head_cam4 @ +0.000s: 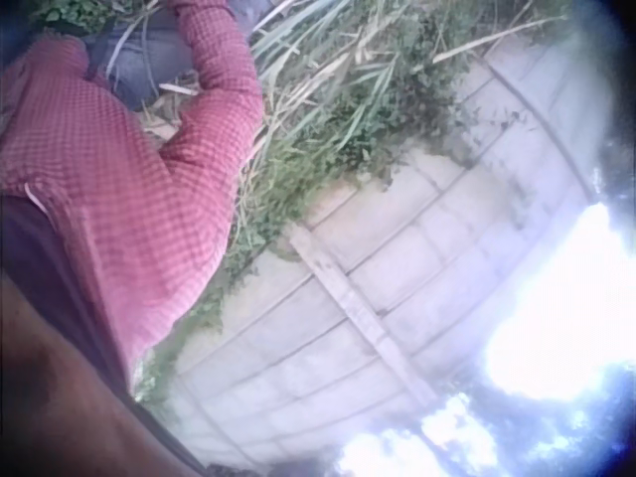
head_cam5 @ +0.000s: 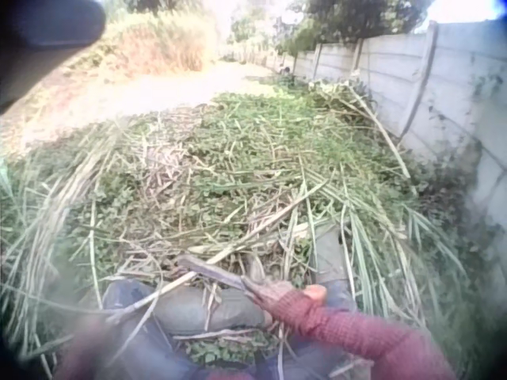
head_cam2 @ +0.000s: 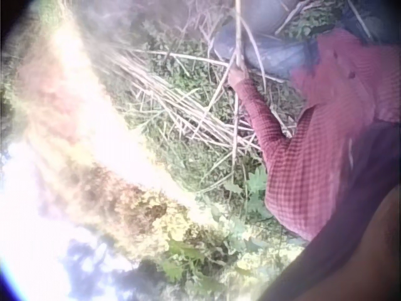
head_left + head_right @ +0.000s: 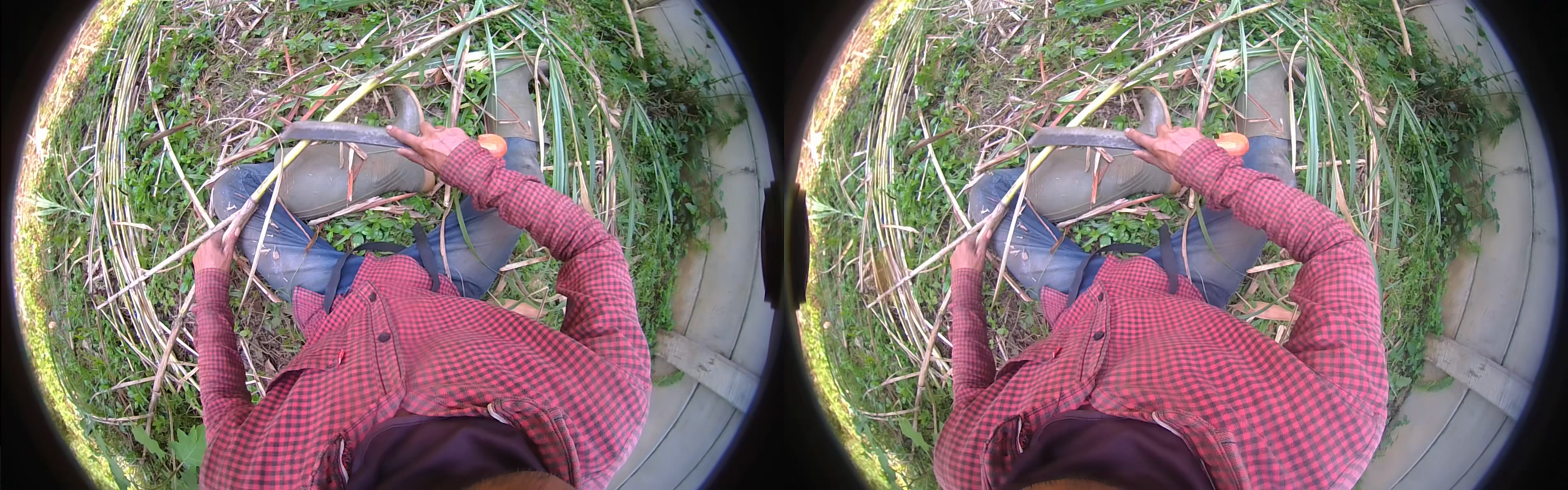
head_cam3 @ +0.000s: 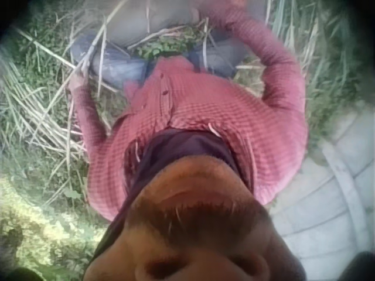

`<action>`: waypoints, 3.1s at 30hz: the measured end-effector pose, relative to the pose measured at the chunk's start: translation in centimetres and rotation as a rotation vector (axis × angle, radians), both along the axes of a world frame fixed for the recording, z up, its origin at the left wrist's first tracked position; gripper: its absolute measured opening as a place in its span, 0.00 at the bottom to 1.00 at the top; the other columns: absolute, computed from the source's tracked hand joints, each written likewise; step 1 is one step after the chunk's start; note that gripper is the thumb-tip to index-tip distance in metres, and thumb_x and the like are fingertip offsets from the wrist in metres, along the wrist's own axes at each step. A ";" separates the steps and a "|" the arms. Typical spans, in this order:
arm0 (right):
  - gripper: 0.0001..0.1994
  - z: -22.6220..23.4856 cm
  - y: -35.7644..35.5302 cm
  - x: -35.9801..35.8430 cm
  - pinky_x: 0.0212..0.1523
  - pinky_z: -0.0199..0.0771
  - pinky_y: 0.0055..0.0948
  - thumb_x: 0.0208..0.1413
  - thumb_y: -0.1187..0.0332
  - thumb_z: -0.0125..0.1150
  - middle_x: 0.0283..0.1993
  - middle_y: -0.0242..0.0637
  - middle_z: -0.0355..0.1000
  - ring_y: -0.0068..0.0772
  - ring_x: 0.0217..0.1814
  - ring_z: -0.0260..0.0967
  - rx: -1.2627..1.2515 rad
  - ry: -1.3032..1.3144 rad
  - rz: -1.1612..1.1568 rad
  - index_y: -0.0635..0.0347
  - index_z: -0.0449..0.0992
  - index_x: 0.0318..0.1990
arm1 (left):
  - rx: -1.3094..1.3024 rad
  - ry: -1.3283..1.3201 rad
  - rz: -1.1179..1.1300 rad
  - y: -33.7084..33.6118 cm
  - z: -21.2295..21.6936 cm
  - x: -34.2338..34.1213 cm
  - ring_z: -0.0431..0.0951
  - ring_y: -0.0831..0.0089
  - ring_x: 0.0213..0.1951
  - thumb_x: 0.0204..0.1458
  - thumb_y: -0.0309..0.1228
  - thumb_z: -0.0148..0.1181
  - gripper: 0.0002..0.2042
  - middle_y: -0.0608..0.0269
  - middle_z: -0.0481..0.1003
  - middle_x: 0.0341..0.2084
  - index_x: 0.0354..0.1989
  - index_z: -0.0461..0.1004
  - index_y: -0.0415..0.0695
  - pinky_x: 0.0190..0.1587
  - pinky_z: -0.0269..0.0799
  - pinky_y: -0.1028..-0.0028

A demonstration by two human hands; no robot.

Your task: The person sits on the ground and uses a knife to strip bark and sharpen the ends of several long, thin sticks. They hold the sticks with one hand and use the knife to scrape and carve the wood, creating pointed tips and smooth shafts.

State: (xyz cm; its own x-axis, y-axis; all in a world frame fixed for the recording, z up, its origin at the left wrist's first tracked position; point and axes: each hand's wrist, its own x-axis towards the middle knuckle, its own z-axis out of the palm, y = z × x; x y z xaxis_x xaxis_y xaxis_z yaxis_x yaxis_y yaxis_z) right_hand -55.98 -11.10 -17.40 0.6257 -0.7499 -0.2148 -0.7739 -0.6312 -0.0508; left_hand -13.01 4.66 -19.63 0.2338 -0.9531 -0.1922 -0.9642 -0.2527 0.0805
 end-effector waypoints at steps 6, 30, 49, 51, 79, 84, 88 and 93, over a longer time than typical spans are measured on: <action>0.21 -1.8 -10.8 -11.8 0.38 0.70 0.43 0.57 0.50 0.37 0.36 0.46 0.72 0.48 0.37 0.70 -0.026 0.035 -0.876 0.50 0.63 0.52 | 0.130 -0.048 0.028 -1.4 0.4 -0.9 0.73 0.48 0.32 0.49 0.57 0.43 0.26 0.44 0.73 0.26 0.36 0.73 0.45 0.34 0.68 0.56; 0.22 8.0 -7.8 -0.8 0.42 0.71 0.39 0.57 0.48 0.36 0.38 0.42 0.73 0.44 0.37 0.71 0.136 0.269 -0.023 0.45 0.64 0.54 | 0.015 -0.295 -0.049 2.6 -4.3 0.1 0.75 0.54 0.20 0.50 0.55 0.45 0.22 0.51 0.73 0.17 0.33 0.65 0.46 0.21 0.70 0.60; 0.22 2.0 -2.4 -3.9 0.34 0.71 0.43 0.57 0.47 0.35 0.33 0.48 0.70 0.49 0.34 0.70 -0.013 0.029 -0.366 0.39 0.59 0.56 | -0.201 -0.187 -0.038 1.0 0.0 -2.6 0.73 0.58 0.24 0.48 0.46 0.53 0.15 0.57 0.71 0.23 0.28 0.67 0.45 0.24 0.68 0.63; 0.21 -0.5 -3.6 -3.5 0.33 0.72 0.46 0.57 0.48 0.35 0.36 0.50 0.70 0.50 0.35 0.71 -0.032 -0.071 -0.597 0.39 0.59 0.56 | -0.291 -0.166 -0.080 0.1 3.0 -2.6 0.73 0.58 0.24 0.48 0.46 0.53 0.15 0.58 0.71 0.25 0.30 0.68 0.46 0.25 0.68 0.63; 0.21 -0.3 -9.1 -3.2 0.42 0.68 0.41 0.53 0.44 0.43 0.39 0.48 0.71 0.51 0.42 0.69 -0.088 -0.718 -0.759 0.27 0.61 0.55 | -0.298 0.067 0.021 -19.1 4.0 -13.1 0.74 0.55 0.35 0.49 0.52 0.47 0.21 0.52 0.75 0.28 0.35 0.71 0.45 0.38 0.68 0.60; 0.20 -0.3 -5.2 -2.3 0.45 0.67 0.40 0.53 0.45 0.43 0.41 0.50 0.70 0.51 0.46 0.67 0.051 -0.435 -0.708 0.29 0.63 0.54 | -0.201 0.097 -0.055 -16.9 -4.0 -12.4 0.67 0.59 0.48 0.48 0.45 0.52 0.19 0.54 0.68 0.44 0.45 0.68 0.48 0.48 0.62 0.58; 0.20 -1.6 -3.5 -1.7 0.42 0.68 0.43 0.54 0.46 0.43 0.38 0.52 0.70 0.54 0.41 0.68 0.131 -0.334 -0.612 0.31 0.62 0.54 | -0.462 -0.048 0.020 -7.8 -1.2 -5.4 0.64 0.61 0.50 0.48 0.43 0.53 0.20 0.56 0.66 0.47 0.49 0.67 0.51 0.53 0.57 0.59; 0.20 -2.5 -0.5 1.1 0.36 0.70 0.44 0.55 0.48 0.41 0.33 0.47 0.70 0.52 0.35 0.69 0.048 -0.342 -0.351 0.31 0.59 0.57 | -0.799 0.319 0.791 5.6 0.9 2.1 0.68 0.62 0.44 0.51 0.41 0.52 0.16 0.50 0.69 0.41 0.37 0.69 0.38 0.47 0.65 0.63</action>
State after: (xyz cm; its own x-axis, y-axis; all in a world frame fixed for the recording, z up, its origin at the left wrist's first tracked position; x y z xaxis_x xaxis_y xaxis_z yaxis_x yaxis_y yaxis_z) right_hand -54.87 -11.58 -19.91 0.3777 -0.9224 -0.0811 -0.8735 -0.3259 -0.3618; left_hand -10.86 10.27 -18.72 0.8657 -0.4396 0.2395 -0.4682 -0.5414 0.6984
